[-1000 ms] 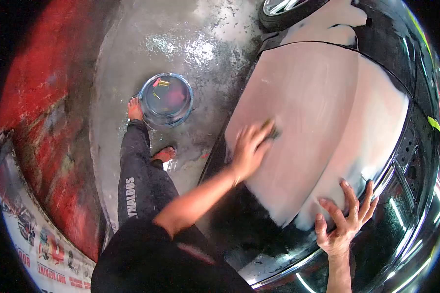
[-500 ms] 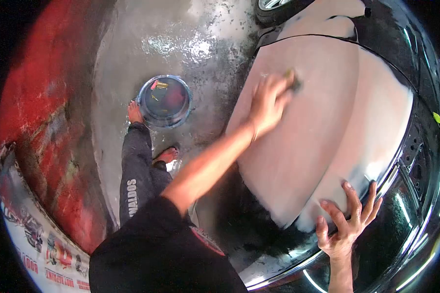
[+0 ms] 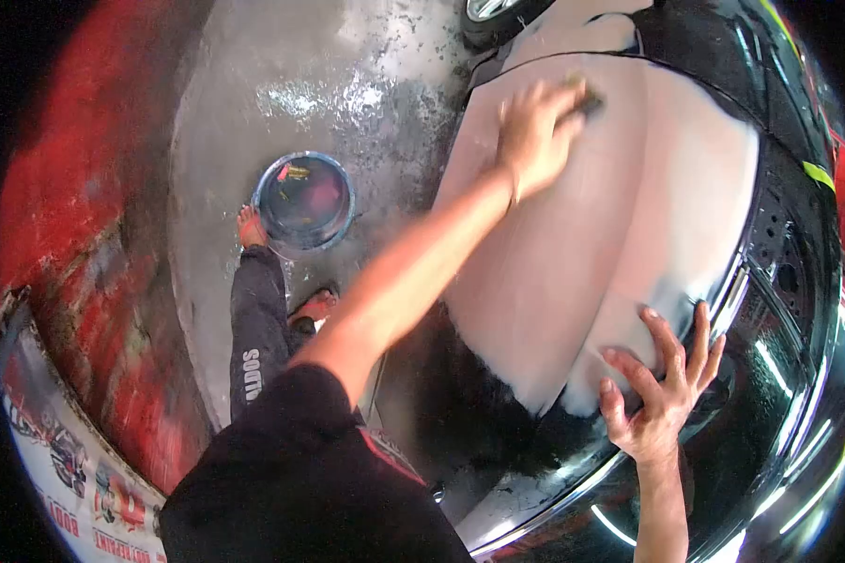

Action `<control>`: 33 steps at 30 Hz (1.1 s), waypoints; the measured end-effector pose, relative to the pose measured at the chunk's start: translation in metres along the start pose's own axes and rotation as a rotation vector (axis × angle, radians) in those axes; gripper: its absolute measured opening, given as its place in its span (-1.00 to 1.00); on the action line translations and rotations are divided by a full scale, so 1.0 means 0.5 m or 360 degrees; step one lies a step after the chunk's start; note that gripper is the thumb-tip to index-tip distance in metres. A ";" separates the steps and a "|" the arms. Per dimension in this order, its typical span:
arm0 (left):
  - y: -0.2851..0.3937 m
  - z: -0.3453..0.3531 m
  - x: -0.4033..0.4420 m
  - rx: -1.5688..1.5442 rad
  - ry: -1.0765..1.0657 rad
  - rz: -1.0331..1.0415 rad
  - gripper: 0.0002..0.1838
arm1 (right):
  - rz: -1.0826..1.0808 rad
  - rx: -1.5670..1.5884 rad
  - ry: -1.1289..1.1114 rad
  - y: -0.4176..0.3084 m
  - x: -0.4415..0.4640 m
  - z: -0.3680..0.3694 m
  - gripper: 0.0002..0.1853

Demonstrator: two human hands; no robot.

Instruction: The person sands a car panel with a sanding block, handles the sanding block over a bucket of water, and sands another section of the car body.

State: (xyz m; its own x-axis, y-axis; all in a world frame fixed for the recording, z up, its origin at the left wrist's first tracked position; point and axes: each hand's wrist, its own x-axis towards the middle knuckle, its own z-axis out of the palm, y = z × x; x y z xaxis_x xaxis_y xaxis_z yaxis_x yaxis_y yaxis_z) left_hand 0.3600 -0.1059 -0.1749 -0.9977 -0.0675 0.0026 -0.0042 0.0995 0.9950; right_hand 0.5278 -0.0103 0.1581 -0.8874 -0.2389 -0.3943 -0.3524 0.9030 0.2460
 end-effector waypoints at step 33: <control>0.191 -0.021 -0.384 0.0209 0.0164 -0.0238 -0.44 | -0.0020 0.0005 0.0265 0.001 -0.043 0.022 -0.70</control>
State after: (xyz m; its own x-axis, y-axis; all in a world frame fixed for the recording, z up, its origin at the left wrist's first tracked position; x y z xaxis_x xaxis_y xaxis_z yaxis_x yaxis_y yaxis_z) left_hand 0.5520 -0.0938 -0.0791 -0.9731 -0.1919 -0.1272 -0.1671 0.2087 0.9636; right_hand 0.5500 -0.0007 0.1572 -0.9199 -0.3061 -0.2450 -0.3632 0.9006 0.2388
